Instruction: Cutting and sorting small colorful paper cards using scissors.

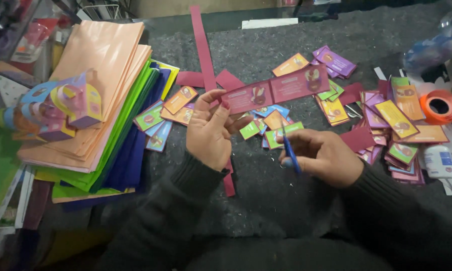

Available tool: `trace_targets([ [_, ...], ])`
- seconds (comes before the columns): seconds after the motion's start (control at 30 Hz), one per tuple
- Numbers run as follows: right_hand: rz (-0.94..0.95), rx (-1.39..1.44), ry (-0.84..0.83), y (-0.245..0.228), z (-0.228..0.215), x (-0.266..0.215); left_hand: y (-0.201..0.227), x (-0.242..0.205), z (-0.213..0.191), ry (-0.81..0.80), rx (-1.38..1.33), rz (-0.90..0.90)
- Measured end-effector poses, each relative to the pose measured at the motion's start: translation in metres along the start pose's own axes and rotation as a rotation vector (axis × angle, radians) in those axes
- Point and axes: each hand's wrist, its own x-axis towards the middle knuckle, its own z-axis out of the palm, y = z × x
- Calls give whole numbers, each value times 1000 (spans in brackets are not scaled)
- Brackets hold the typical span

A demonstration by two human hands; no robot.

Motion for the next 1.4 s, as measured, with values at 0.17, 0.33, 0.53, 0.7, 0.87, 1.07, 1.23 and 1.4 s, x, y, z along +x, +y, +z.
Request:
trace_targets([
  [0.17,34,89,30,-4,1,2,-1,-10,11,-59,28,-37],
  [0.33,-3,105,36,0,-1,3,-7,-12,5,-106,44,-45],
  [0.53,-40,146,16,3,-2,3,-9,-12,6,-138,71,-33],
  [0.7,-39,133,23,4,-3,4,-8,-11,6,-132,88,-47],
  [0.87,-24,120,29,1,-1,5,-10,-12,6,-133,99,-41],
  [1.07,-18,106,44,2,-2,6,-12,-11,3,-123,131,-45],
  [1.23,-42,120,34,3,-2,5,-10,-11,5,-122,117,-54],
  [1.4,-43,128,41,4,-1,4,-15,-11,-1,-145,104,-33],
])
